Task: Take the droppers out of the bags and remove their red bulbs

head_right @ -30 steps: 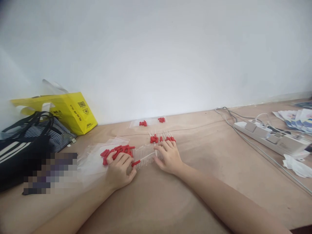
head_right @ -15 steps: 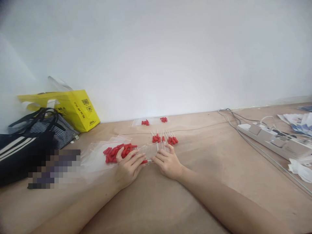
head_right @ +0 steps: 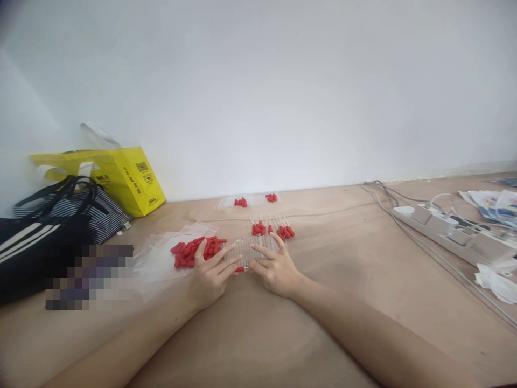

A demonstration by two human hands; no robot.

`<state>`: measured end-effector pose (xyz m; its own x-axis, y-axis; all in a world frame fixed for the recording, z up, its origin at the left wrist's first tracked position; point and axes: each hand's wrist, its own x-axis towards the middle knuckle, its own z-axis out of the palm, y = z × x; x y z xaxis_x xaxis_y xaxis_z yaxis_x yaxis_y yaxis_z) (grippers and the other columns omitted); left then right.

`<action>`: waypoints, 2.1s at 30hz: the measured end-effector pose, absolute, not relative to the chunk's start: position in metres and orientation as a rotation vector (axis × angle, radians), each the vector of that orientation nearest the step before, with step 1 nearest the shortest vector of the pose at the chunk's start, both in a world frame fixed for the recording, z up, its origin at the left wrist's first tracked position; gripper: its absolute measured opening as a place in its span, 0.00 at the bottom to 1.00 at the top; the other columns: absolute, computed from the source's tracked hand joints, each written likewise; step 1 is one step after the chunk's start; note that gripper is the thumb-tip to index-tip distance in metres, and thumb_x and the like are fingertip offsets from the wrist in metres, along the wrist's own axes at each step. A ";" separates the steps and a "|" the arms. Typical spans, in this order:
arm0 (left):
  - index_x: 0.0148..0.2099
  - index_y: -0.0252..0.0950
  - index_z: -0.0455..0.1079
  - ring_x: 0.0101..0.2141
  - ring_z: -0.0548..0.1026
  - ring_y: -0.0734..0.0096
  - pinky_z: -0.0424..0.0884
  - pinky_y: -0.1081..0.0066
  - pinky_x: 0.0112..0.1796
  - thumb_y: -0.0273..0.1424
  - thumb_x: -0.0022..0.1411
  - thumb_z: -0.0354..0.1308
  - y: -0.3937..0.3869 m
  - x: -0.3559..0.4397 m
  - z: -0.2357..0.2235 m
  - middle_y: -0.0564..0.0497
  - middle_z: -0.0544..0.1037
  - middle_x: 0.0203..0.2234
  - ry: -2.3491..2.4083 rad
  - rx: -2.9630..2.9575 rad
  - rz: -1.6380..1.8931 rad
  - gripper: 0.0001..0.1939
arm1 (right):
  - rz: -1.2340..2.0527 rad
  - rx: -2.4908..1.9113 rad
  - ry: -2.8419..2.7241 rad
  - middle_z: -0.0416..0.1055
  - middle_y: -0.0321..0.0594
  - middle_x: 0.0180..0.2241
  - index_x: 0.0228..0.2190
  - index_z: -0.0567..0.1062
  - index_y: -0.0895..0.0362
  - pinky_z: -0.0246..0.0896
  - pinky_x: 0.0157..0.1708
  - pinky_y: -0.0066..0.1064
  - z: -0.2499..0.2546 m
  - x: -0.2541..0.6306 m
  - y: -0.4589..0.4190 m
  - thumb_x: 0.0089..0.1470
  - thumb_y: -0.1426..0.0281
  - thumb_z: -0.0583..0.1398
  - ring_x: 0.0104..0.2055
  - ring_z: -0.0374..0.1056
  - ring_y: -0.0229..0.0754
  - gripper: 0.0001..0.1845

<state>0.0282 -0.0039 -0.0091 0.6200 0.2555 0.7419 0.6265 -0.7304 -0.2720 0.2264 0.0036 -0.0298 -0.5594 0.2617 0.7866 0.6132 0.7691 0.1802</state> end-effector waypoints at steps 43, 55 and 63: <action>0.37 0.37 0.70 0.29 0.69 0.74 0.53 0.59 0.45 0.18 0.58 0.43 -0.009 -0.001 -0.002 0.54 0.69 0.20 -0.767 -2.160 -0.820 0.16 | -0.308 -0.704 -2.083 0.73 0.34 0.23 0.29 0.70 0.55 0.37 0.52 0.49 -0.028 0.250 0.002 0.53 0.76 0.51 0.44 0.66 0.41 0.09; 0.49 0.36 0.63 0.32 0.68 0.73 0.68 0.72 0.33 0.22 0.59 0.44 0.008 -0.008 -0.008 0.49 0.66 0.30 -0.985 -2.343 -1.086 0.17 | -0.179 -1.032 -2.088 0.62 0.42 0.30 0.48 0.61 0.62 0.62 0.29 0.27 -0.037 0.236 0.019 0.52 0.79 0.46 0.30 0.62 0.38 0.20; 0.44 0.36 0.61 0.31 0.70 0.68 0.66 0.68 0.34 0.32 0.52 0.51 0.053 -0.039 0.031 0.51 0.72 0.30 -1.895 -2.169 -0.966 0.16 | -0.256 -1.486 -2.306 0.66 0.51 0.36 0.30 0.71 0.62 0.54 0.19 0.27 -0.017 0.184 0.031 0.41 0.85 0.51 0.23 0.61 0.36 0.14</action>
<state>-0.0387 0.0530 0.0315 0.0225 0.8555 0.5173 0.9212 -0.2187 0.3217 0.1836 0.0305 -0.0172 -0.3660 0.8347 0.4114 0.9046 0.4229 -0.0534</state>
